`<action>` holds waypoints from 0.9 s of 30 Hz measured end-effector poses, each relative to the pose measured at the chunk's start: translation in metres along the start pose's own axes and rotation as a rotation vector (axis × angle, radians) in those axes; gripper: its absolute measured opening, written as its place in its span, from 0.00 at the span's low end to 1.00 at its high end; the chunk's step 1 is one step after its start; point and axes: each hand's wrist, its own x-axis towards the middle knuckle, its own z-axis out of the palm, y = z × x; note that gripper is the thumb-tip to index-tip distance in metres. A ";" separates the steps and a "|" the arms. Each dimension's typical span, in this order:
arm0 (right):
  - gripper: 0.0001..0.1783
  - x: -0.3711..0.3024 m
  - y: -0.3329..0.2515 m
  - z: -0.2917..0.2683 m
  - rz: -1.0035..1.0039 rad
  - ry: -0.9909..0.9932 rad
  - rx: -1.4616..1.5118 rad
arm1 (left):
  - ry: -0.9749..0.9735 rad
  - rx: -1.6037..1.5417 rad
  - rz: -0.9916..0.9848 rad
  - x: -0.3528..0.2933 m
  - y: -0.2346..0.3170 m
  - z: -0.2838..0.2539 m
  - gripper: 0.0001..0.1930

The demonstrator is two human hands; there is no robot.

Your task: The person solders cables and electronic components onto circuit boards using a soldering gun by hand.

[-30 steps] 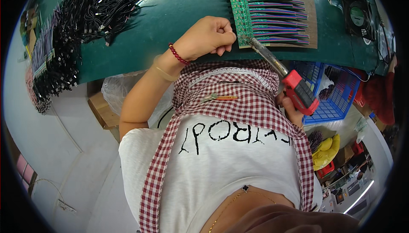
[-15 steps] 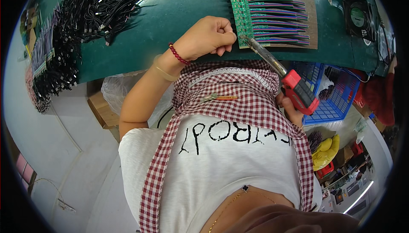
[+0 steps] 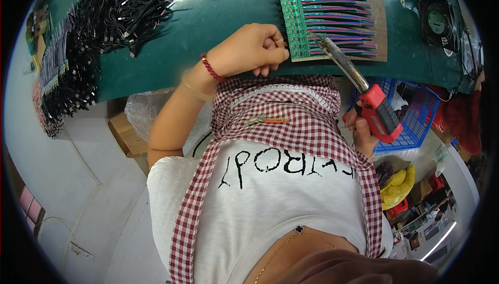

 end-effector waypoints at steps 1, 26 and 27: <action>0.29 0.002 0.000 0.000 -0.004 0.003 0.002 | -0.040 0.121 0.003 -0.003 0.005 -0.004 0.10; 0.25 0.035 -0.012 0.012 -0.199 0.006 0.112 | 0.949 0.939 0.234 0.054 0.005 -0.081 0.14; 0.25 0.036 -0.013 0.014 -0.210 0.010 0.118 | 0.951 0.938 0.235 0.055 0.004 -0.082 0.14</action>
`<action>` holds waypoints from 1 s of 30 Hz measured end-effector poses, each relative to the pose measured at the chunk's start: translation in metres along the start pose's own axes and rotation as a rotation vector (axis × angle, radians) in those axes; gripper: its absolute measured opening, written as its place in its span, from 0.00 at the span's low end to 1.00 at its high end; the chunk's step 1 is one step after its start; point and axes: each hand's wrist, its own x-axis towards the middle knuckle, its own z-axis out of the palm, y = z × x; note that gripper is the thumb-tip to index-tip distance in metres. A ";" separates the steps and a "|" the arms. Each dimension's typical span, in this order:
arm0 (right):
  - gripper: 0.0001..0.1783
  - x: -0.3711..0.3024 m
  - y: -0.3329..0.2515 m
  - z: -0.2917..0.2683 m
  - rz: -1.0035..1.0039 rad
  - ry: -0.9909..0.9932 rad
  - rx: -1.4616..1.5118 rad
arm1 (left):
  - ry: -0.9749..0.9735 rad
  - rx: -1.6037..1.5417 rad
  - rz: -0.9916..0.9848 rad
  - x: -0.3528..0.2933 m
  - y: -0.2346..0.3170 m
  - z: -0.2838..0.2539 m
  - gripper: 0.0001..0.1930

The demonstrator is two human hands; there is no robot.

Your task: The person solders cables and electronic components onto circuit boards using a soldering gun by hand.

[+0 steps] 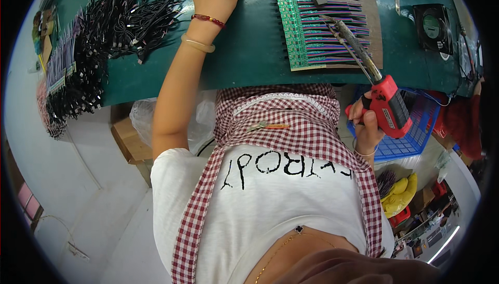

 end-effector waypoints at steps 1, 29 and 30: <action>0.25 0.000 -0.001 0.000 -0.002 -0.001 -0.001 | 0.010 0.029 0.021 0.001 -0.003 0.003 0.14; 0.22 0.021 -0.019 0.051 0.115 -0.040 0.036 | -0.756 -1.240 -0.069 -0.100 0.084 -0.043 0.05; 0.22 0.024 -0.022 0.056 0.156 -0.100 -0.051 | -0.807 -1.257 -0.080 -0.109 0.090 -0.042 0.06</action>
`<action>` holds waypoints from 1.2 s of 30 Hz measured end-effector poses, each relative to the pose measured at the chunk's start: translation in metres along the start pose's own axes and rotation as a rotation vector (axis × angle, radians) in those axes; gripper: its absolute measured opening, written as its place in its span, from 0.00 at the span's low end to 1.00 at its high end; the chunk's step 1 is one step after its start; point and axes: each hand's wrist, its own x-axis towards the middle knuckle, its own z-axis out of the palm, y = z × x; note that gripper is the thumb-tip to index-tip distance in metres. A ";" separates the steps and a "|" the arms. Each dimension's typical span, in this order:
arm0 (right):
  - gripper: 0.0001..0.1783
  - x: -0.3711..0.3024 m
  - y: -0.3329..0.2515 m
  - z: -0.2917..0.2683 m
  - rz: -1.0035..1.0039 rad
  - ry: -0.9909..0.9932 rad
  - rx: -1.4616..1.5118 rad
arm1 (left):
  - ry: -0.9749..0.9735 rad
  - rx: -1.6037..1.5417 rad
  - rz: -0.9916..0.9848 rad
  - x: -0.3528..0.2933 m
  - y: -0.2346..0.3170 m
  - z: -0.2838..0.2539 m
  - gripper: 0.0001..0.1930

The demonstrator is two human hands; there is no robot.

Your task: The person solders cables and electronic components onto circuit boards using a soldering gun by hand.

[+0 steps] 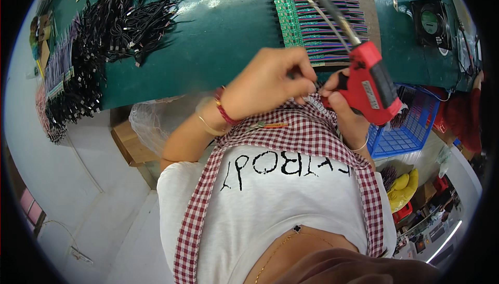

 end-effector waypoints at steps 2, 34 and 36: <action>0.23 0.003 -0.005 0.002 -0.014 -0.051 -0.004 | -0.002 -0.023 -0.008 -0.005 0.000 0.009 0.06; 0.22 -0.060 0.044 -0.069 0.031 0.018 -0.134 | 0.151 0.060 -0.267 0.007 -0.038 -0.031 0.06; 0.24 -0.069 0.045 -0.076 0.081 0.007 -0.107 | 0.146 0.052 -0.271 0.008 -0.039 -0.031 0.06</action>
